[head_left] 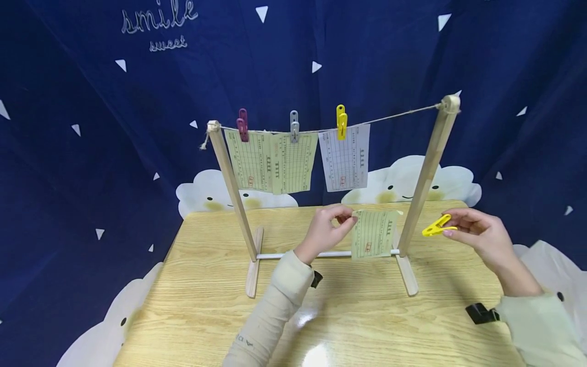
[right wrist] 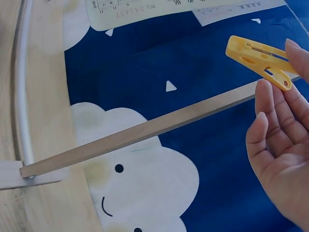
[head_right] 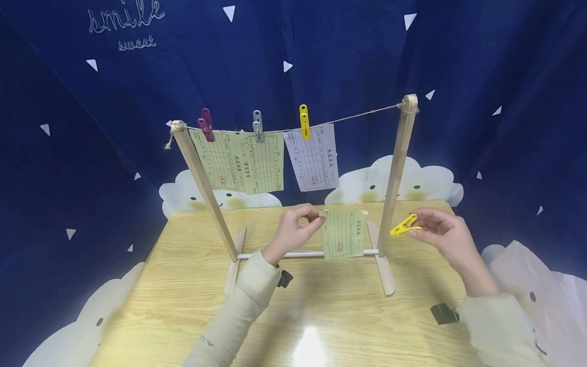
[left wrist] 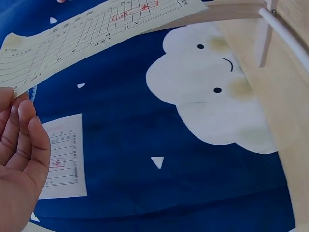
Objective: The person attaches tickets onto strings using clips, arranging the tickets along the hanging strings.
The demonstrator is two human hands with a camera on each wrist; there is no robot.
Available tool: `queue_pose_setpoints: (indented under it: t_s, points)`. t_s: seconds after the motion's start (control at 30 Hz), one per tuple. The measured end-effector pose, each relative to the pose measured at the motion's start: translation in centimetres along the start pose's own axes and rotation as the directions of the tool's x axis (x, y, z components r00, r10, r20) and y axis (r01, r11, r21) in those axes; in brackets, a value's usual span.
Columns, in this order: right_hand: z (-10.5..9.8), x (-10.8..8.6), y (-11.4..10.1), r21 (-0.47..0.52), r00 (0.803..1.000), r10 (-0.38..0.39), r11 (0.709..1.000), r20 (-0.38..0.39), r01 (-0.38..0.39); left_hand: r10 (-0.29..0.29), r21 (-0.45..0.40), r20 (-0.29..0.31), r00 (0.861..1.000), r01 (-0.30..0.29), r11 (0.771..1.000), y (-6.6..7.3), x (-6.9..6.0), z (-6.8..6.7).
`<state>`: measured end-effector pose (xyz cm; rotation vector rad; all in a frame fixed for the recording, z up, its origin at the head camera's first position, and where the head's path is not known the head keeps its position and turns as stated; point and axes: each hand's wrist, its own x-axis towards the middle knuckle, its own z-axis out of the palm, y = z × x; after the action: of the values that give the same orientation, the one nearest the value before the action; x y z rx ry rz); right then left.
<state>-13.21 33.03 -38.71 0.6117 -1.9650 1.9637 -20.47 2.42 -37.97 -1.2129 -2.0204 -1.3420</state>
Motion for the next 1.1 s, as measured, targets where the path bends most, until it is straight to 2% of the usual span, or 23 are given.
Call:
queue_pose_setpoints:
  t_s: [0.13,0.27,0.43,0.67,0.83,0.97,1.1]
  points:
    - [0.1,0.4,-0.7,0.026,1.0,-0.014,1.0,-0.007,0.014,0.037,0.01,-0.002,0.999,-0.037,0.999,0.3,0.9,-0.2]
    - [0.2,1.1,-1.6,0.041,1.0,-0.02,0.999,0.008,0.019,0.047,0.003,0.009,0.999,-0.047,0.999,0.4,1.5,-0.4]
    - [0.3,2.2,-2.5,0.067,0.999,-0.037,0.997,0.018,0.036,0.044,0.016,0.02,0.999,-0.044,0.999,0.6,2.3,-0.5]
    - [0.5,3.4,-3.5,0.089,0.998,-0.065,0.994,-0.017,0.066,0.038,0.033,0.029,0.999,-0.039,0.999,0.8,3.4,-0.7]
    - [0.5,4.3,-4.2,0.163,0.993,-0.12,0.979,-0.014,0.121,0.024,0.033,0.008,1.0,-0.025,0.999,1.0,4.2,-0.8]
    - [0.5,5.0,-5.0,0.193,0.991,-0.131,0.972,-0.032,0.134,0.018,0.03,-0.017,1.0,-0.017,0.999,0.9,4.7,-0.9]
    - [0.6,5.7,-5.8,0.176,0.989,-0.139,0.974,-0.049,0.145,0.008,0.032,-0.022,1.0,-0.008,0.999,1.3,5.3,-1.2]
